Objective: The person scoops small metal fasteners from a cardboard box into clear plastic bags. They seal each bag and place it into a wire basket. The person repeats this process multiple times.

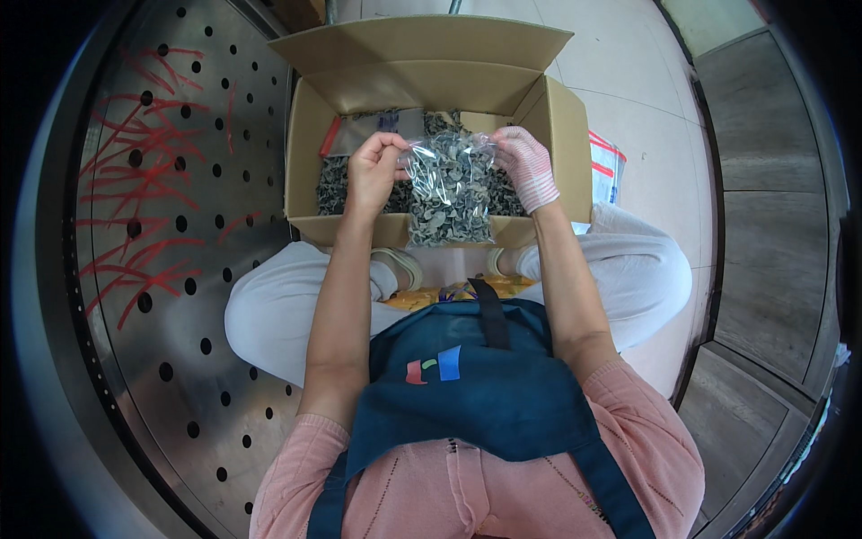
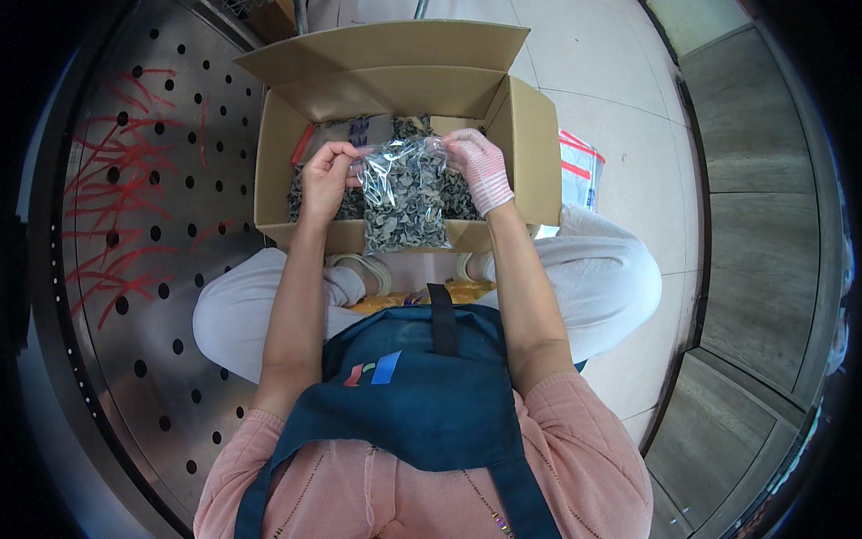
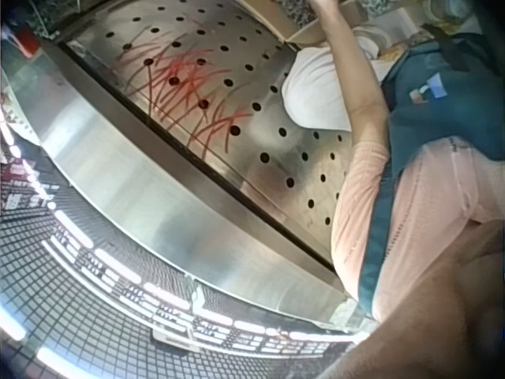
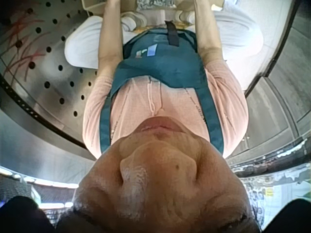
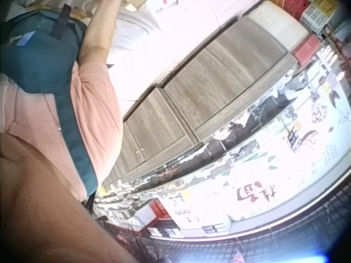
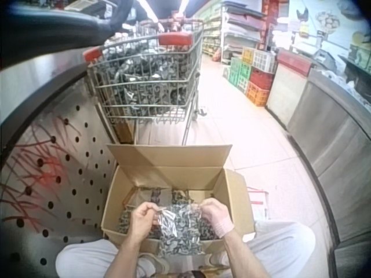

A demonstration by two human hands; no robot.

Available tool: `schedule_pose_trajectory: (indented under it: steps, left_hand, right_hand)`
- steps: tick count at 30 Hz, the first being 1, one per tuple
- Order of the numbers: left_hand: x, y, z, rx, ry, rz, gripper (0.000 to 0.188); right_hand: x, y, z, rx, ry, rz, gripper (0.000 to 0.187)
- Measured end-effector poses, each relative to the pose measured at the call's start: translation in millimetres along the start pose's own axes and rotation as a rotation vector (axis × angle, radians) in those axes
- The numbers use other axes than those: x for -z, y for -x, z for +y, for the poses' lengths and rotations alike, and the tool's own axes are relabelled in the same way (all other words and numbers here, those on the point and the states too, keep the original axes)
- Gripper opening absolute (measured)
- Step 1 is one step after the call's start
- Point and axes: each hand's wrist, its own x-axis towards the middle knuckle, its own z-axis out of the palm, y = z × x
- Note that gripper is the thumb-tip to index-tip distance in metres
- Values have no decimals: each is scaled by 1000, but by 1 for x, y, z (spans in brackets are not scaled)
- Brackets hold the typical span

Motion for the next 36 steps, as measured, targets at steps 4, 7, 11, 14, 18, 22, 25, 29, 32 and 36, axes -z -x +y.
schedule_pose_trajectory:
  steps: [4, 7, 11, 14, 18, 22, 25, 29, 32, 36]
  left_hand:
    - [-2, 2, 0, -1, 7, 8, 12]
    - [-4, 4, 1, -7, -7, 16, 13]
    - [1, 1, -2, -20, -11, 6, 10]
    - [0, 2, -2, -27, -10, -3, 12]
    - [-1, 4, 2, 1, 76, -12, 7]
    - [-9, 7, 18, 50, 154, 28, 12]
    - [-26, 16, 25, 73, 55, 120, 16]
    - [-17, 12, 12, 237, 31, 6, 16]
    - [-16, 12, 7, 142, 115, 13, 16]
    - [-25, 14, 4, -18, 14, 26, 16]
  right_hand:
    - [-14, 7, -7, 32, 317, 80, 23]
    - [-19, 8, -4, 61, 452, 84, 35]
    - [-30, 11, 5, -14, 260, 114, 43]
    - [-24, 6, 18, -187, 52, 78, 32]
    - [-26, 4, 21, -151, -98, 90, 27]
    - [-23, 5, 24, -104, -95, 114, 26]
    - [-33, 9, 20, -108, -140, 118, 24]
    - [-35, 11, 17, -86, -153, 104, 24]
    - [-36, 13, 14, -87, -161, 62, 29]
    - [-44, 18, 8, -99, 57, 54, 46]
